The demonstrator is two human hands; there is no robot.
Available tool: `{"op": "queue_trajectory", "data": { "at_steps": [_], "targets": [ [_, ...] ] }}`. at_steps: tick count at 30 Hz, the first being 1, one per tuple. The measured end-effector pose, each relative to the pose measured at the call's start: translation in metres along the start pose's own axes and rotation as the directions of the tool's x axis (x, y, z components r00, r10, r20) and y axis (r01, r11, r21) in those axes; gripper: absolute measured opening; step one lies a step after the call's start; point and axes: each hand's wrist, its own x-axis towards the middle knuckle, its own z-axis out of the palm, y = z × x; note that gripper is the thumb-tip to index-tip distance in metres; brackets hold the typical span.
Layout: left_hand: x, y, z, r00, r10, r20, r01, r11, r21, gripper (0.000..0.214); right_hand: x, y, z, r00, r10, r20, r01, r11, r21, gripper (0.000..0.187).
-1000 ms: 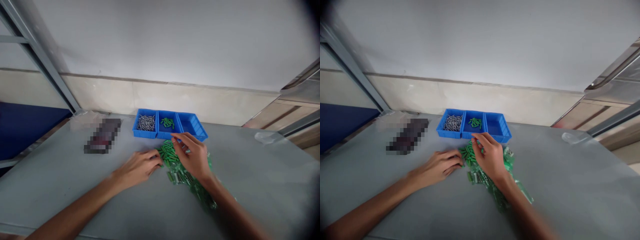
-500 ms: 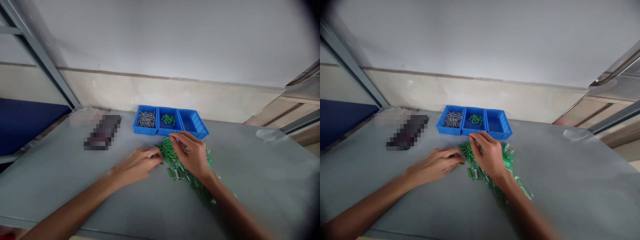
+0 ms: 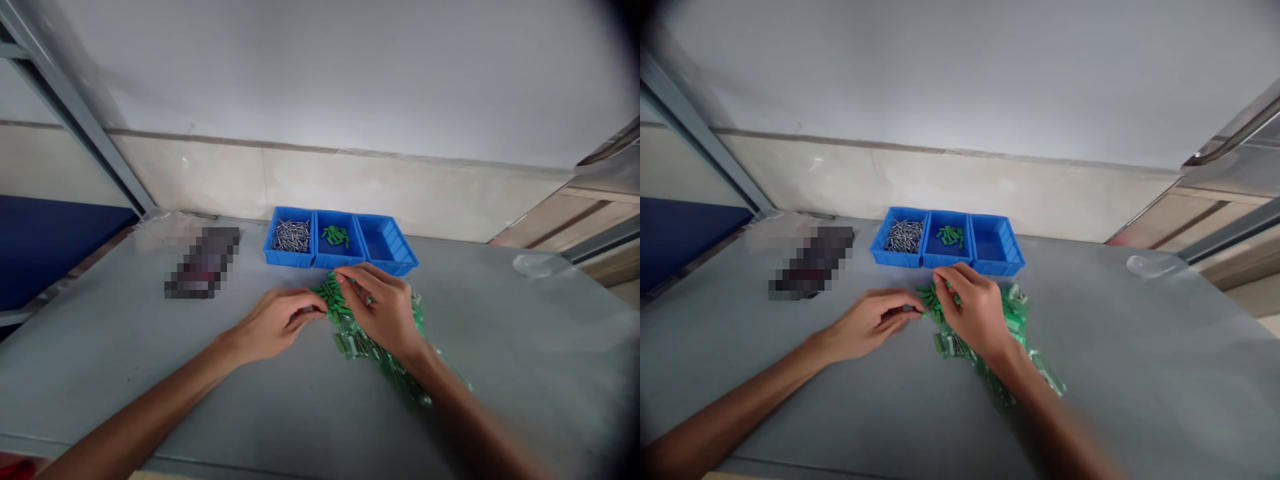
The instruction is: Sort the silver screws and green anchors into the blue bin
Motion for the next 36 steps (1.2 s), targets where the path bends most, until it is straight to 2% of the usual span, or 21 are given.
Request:
{"op": "queue_trajectory", "data": {
  "at_steps": [3,8,15,21,29,36],
  "targets": [
    [0.003,0.004,-0.004,0.989,-0.136,-0.061,0.114,0.955,-0.274,0.018,0.002,-0.006,-0.002,0.999,0.035,0.02,-0.036,0.997,0.064,0.017],
    [0.006,0.003,-0.011,0.963,-0.213,-0.165,0.113,0.875,-0.47,0.016,0.001,-0.017,0.0,0.997,0.053,0.062,-0.062,0.985,0.159,0.017],
    [0.007,0.005,-0.012,0.958,-0.233,-0.17,0.107,0.836,-0.539,0.013,-0.008,-0.02,0.01,0.996,-0.05,0.07,0.045,0.996,0.073,0.017],
    [0.007,0.003,-0.009,0.958,-0.231,-0.171,0.1,0.825,-0.557,0.012,-0.008,-0.02,0.012,0.995,-0.061,0.081,0.057,0.997,0.051,0.014],
    [0.005,0.005,-0.013,0.959,-0.228,-0.167,0.131,0.882,-0.453,0.017,-0.009,-0.017,0.013,0.997,-0.019,0.076,0.013,0.997,0.08,0.016],
    [0.006,0.005,-0.013,0.948,-0.268,-0.169,0.143,0.838,-0.526,0.018,-0.007,-0.016,0.011,0.995,-0.029,0.096,0.017,0.992,0.126,0.018]
  ]
}}
